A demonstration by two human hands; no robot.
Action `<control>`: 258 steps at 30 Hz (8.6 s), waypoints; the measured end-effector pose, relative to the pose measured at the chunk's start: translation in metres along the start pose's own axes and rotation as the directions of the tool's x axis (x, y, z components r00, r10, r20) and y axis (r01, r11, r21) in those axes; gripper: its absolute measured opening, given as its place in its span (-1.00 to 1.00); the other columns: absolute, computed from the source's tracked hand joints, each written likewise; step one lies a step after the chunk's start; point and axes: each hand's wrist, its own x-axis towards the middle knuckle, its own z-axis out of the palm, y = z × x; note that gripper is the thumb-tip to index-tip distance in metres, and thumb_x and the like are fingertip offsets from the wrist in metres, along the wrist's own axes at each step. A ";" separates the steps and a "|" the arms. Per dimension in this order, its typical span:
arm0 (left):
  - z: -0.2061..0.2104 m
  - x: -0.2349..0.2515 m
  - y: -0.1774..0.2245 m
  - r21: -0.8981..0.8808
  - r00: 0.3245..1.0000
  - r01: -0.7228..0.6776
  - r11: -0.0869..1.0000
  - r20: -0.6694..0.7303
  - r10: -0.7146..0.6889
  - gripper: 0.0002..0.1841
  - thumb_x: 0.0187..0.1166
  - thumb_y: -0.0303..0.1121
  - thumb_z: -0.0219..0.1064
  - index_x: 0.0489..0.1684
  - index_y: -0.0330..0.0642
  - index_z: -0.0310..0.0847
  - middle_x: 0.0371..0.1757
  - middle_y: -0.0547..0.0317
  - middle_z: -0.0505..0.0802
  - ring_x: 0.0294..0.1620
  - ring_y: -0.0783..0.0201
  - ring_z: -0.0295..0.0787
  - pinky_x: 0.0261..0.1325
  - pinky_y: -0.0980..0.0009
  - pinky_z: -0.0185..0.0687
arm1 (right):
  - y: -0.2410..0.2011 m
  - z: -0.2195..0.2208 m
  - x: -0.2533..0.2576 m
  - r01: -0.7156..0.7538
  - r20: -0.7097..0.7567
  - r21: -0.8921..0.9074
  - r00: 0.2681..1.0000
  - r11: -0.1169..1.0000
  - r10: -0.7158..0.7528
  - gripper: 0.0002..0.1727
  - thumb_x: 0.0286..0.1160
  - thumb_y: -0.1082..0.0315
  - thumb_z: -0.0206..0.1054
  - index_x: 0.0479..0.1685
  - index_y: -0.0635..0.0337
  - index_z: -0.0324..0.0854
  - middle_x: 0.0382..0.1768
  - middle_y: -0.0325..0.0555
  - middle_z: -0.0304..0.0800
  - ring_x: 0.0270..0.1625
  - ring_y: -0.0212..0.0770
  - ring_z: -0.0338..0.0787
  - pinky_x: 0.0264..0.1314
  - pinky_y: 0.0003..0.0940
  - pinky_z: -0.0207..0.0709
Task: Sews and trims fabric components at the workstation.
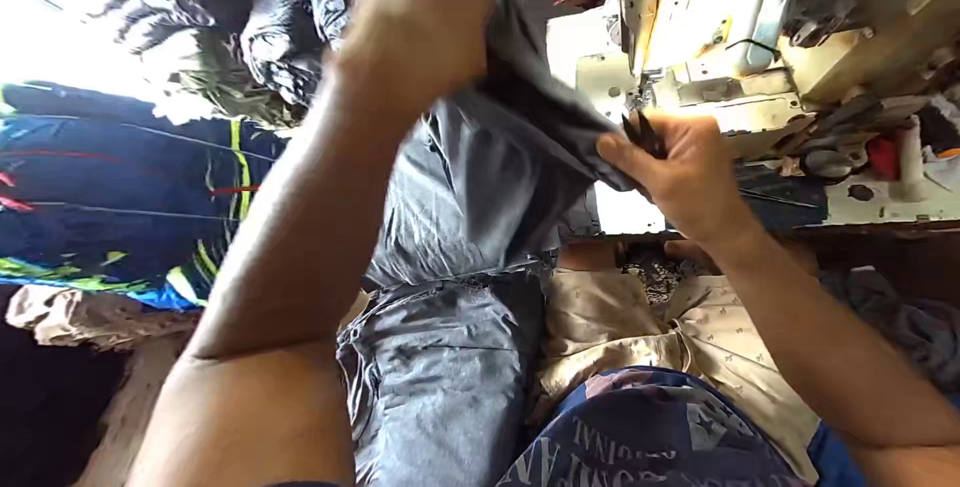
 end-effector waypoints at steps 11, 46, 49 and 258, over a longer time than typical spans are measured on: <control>0.075 -0.020 0.057 -0.629 0.889 -0.386 0.675 -0.057 0.455 -0.67 0.50 -0.24 0.51 0.24 0.10 0.79 0.04 0.39 0.90 0.04 0.48 0.80 0.21 0.34 0.73 | 0.100 -0.030 -0.056 -0.158 -0.089 -0.275 0.986 0.948 0.138 -0.81 0.69 0.19 0.35 0.12 -0.06 0.77 -0.31 -0.27 0.84 -0.47 -0.38 0.73 -0.45 -0.36 0.66; 0.112 -0.014 0.126 -0.995 0.993 0.096 0.037 0.093 -0.076 -0.83 0.69 -0.43 0.32 -0.33 -0.29 0.70 -0.40 0.09 0.82 -0.37 0.30 0.78 -0.22 0.34 0.76 | 0.069 -0.024 -0.041 0.071 -0.257 -0.382 0.950 0.921 -0.180 -0.72 0.56 0.19 0.47 0.04 0.20 0.77 -0.26 -0.20 0.71 -0.40 -0.40 0.58 -0.39 -0.48 0.51; 0.114 -0.012 0.127 -0.994 0.994 0.099 0.037 0.098 -0.040 -0.83 0.66 -0.45 0.34 -0.39 -0.28 0.65 -0.47 0.12 0.77 -0.44 0.33 0.72 -0.30 0.38 0.70 | 0.073 -0.016 -0.031 0.063 -0.259 -0.373 0.951 0.926 -0.170 -0.82 0.55 0.26 0.48 -0.11 0.20 0.80 -0.29 -0.21 0.78 -0.33 -0.43 0.70 -0.25 -0.48 0.64; 0.134 -0.049 0.158 -0.276 0.915 -0.331 0.902 -0.326 0.236 -0.92 0.40 -0.42 0.36 -0.35 -0.04 0.78 0.21 0.18 0.83 0.33 0.03 0.68 0.61 -0.19 0.23 | 0.073 -0.039 -0.090 -0.081 -0.176 -0.030 0.982 0.996 0.074 -0.89 0.59 0.41 0.39 -0.05 0.20 0.78 -0.19 -0.19 0.82 -0.36 -0.36 0.74 -0.38 -0.47 0.68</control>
